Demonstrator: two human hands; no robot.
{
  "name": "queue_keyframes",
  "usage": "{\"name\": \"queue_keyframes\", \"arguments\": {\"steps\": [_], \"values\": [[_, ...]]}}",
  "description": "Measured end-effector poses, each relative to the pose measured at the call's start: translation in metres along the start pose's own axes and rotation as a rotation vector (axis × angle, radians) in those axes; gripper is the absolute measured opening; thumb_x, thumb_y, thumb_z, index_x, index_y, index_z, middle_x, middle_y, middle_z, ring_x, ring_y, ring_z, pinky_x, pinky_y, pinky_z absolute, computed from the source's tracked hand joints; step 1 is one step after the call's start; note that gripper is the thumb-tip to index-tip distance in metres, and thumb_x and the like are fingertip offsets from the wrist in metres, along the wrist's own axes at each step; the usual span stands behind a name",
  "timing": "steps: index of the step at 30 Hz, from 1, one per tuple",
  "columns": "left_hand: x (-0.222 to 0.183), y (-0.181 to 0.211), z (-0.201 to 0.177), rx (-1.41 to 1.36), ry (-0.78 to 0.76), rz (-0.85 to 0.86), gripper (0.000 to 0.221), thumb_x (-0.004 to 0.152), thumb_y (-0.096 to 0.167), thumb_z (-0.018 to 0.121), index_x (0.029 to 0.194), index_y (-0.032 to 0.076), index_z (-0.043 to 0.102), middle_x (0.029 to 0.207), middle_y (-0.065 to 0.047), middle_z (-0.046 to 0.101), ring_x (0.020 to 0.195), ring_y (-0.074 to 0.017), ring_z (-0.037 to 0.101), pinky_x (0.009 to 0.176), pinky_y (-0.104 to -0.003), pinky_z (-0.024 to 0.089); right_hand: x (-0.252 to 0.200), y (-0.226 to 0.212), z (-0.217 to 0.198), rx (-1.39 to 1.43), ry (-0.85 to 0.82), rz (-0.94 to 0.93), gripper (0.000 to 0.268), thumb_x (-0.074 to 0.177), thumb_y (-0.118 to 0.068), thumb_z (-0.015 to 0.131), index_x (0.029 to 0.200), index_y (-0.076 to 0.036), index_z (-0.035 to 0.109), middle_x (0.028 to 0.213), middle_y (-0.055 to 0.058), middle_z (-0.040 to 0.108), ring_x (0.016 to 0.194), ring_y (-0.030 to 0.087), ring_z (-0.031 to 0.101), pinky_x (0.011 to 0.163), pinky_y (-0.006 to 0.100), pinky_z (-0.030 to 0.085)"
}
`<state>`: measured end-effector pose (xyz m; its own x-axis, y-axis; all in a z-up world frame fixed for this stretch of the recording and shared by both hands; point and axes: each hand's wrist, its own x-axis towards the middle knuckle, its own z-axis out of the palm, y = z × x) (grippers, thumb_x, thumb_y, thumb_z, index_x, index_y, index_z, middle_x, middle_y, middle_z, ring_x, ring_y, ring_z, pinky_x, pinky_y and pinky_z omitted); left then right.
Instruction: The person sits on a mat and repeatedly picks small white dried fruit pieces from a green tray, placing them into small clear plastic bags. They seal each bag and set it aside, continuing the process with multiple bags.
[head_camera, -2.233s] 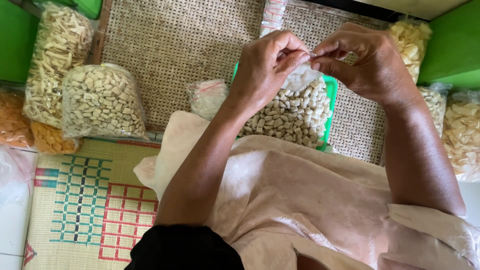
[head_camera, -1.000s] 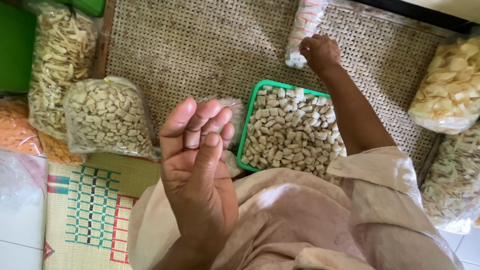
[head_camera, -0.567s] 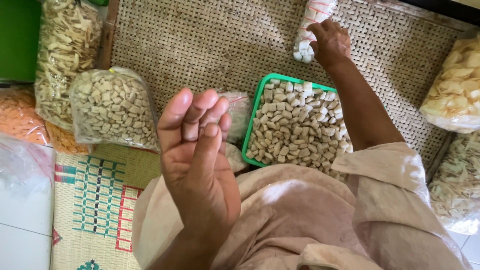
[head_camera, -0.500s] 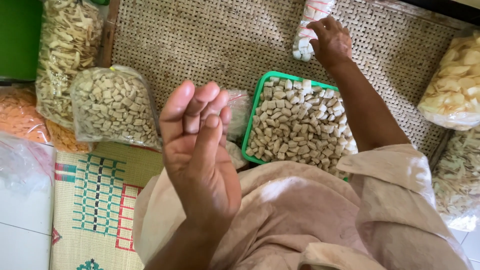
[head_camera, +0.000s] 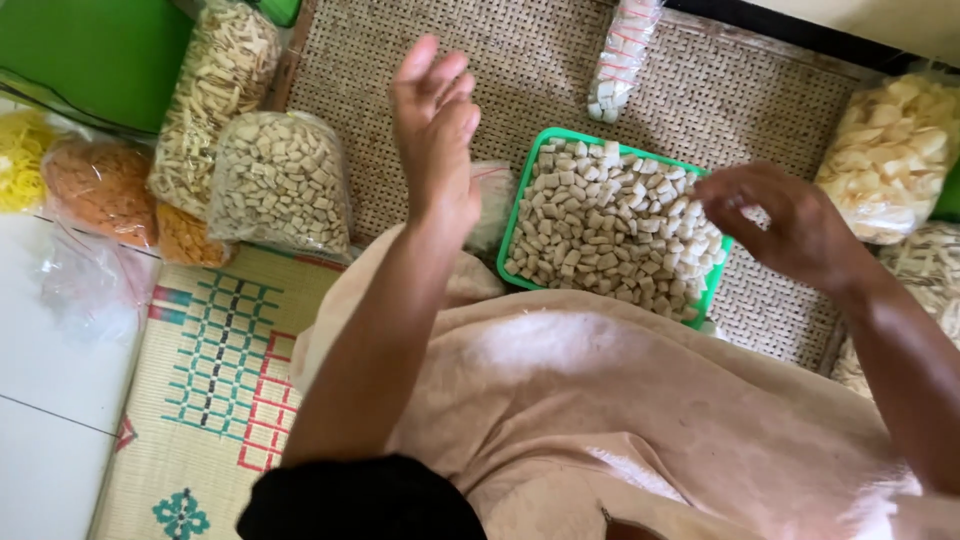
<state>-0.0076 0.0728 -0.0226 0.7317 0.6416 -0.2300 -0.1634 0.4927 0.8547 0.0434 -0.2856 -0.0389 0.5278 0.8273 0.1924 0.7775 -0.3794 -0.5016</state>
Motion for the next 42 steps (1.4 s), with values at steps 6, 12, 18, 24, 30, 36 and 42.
{"name": "queue_keyframes", "arguments": {"steps": [6,12,18,24,30,36,42], "values": [[0.061,-0.081,-0.031,0.778,-0.297,-0.180,0.070,0.086,-0.020,0.035,0.148,0.009,0.049,0.149,-0.013,0.058,0.136,-0.0243,0.060,0.112,-0.035,0.052,-0.075,-0.074,-0.022,0.139,0.047,0.052,0.026,0.095,0.001,0.068,0.120,0.003,0.064,0.119,0.019,0.072,0.110,0.029,0.076,0.089,0.031,0.070],[0.079,-0.185,-0.118,0.928,0.118,-0.513,0.047,0.104,0.006,0.039,0.148,0.013,0.056,0.156,-0.006,0.053,0.137,-0.0288,0.056,0.103,-0.044,0.052,-0.095,-0.080,-0.025,0.173,0.120,0.414,0.029,0.094,-0.002,0.067,0.123,-0.003,0.068,0.122,0.015,0.071,0.113,0.024,0.072,0.095,0.034,0.061],[0.079,-0.227,-0.138,1.391,-0.041,-0.629,0.061,0.102,0.012,0.055,0.160,0.018,0.037,0.162,-0.012,0.033,0.140,-0.0350,0.046,0.104,-0.047,0.052,-0.113,-0.054,-0.021,-0.008,0.069,0.295,0.026,0.095,-0.005,0.067,0.119,0.002,0.066,0.113,0.019,0.074,0.105,0.028,0.076,0.085,0.033,0.066],[0.074,-0.229,-0.134,1.541,-0.117,-0.625,0.070,0.099,0.007,0.058,0.162,0.019,0.031,0.168,-0.009,0.021,0.148,-0.0388,0.032,0.112,-0.049,0.044,-0.122,-0.049,-0.019,0.069,0.041,0.503,0.029,0.095,-0.006,0.066,0.123,0.000,0.069,0.117,0.016,0.074,0.099,0.022,0.076,0.085,0.032,0.065],[0.074,-0.232,-0.135,1.520,-0.130,-0.658,0.069,0.099,0.013,0.060,0.162,0.020,0.032,0.171,-0.014,0.013,0.152,-0.0401,0.026,0.113,-0.049,0.046,-0.119,-0.050,-0.018,0.044,0.034,0.599,0.025,0.097,-0.007,0.068,0.121,-0.002,0.071,0.115,0.012,0.075,0.096,0.020,0.074,0.081,0.029,0.061],[0.066,-0.227,-0.135,1.343,-0.059,-0.569,0.063,0.095,-0.001,0.055,0.153,0.024,0.048,0.151,-0.011,0.044,0.130,-0.0347,0.054,0.095,-0.046,0.056,-0.121,-0.041,-0.017,0.016,-0.015,0.543,0.028,0.096,-0.008,0.067,0.123,0.000,0.070,0.116,0.015,0.075,0.097,0.022,0.075,0.080,0.032,0.063],[0.060,-0.231,-0.136,1.262,0.020,-0.411,0.035,0.096,0.006,0.061,0.124,0.025,0.065,0.131,-0.008,0.056,0.110,-0.0287,0.062,0.086,-0.046,0.053,-0.126,-0.037,-0.015,0.042,-0.023,0.596,0.030,0.095,-0.008,0.068,0.124,-0.002,0.070,0.114,0.013,0.075,0.097,0.020,0.075,0.083,0.030,0.062]]}}
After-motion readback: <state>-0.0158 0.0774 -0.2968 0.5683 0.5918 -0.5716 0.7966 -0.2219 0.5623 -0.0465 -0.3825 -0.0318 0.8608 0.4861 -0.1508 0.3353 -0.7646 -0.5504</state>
